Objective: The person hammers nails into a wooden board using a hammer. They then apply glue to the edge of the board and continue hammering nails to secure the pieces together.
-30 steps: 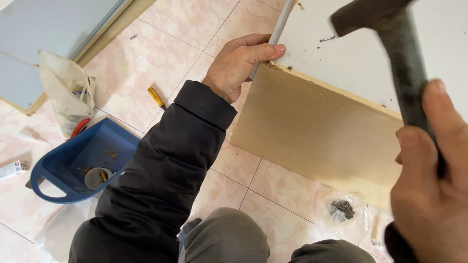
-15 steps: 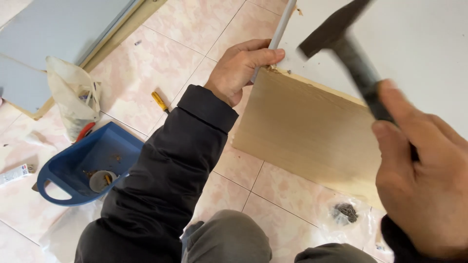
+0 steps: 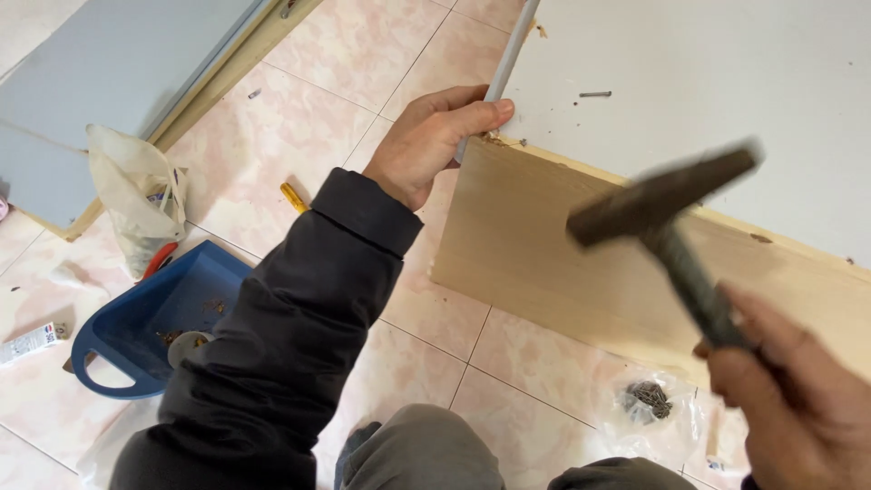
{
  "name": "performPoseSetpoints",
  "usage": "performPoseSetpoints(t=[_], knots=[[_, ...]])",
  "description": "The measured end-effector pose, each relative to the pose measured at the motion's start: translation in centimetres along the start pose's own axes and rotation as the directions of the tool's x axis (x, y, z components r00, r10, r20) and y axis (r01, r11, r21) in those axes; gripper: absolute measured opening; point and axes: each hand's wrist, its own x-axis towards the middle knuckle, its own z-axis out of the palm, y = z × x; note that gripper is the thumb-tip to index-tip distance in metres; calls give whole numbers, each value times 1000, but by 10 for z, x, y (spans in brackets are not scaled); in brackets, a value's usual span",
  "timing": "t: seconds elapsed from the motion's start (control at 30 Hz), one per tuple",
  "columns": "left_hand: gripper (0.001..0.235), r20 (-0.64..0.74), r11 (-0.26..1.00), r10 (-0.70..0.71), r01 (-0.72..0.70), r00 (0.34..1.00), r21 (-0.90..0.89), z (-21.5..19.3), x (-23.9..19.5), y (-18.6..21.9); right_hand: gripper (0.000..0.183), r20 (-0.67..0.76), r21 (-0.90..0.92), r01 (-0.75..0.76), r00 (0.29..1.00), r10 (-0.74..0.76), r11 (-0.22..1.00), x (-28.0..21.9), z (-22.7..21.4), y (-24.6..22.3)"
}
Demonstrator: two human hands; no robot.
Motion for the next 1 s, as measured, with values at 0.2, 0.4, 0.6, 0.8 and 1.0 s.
performPoseSetpoints(t=[0.2,0.4,0.6,0.8,1.0], knots=[[83,65,1000,20,-21,998,9,-2,-12,10,55,184,90,-390,911,370,916,-35,12,114],[80,120,984,123,-136,985,113,-5,-9,-4,47,530,106,-724,621,577,682,-43,56,190],[75,169,995,96,-99,981,11,-5,-10,-1,46,533,339,-765,636,557,548,-97,158,325],[80,108,1000,-3,5,994,-22,-9,-6,-3,49,476,242,-762,633,611,601,-152,221,399],[73,97,999,49,-48,994,-11,-7,-5,-5,64,642,222,-830,520,563,512,-180,267,482]])
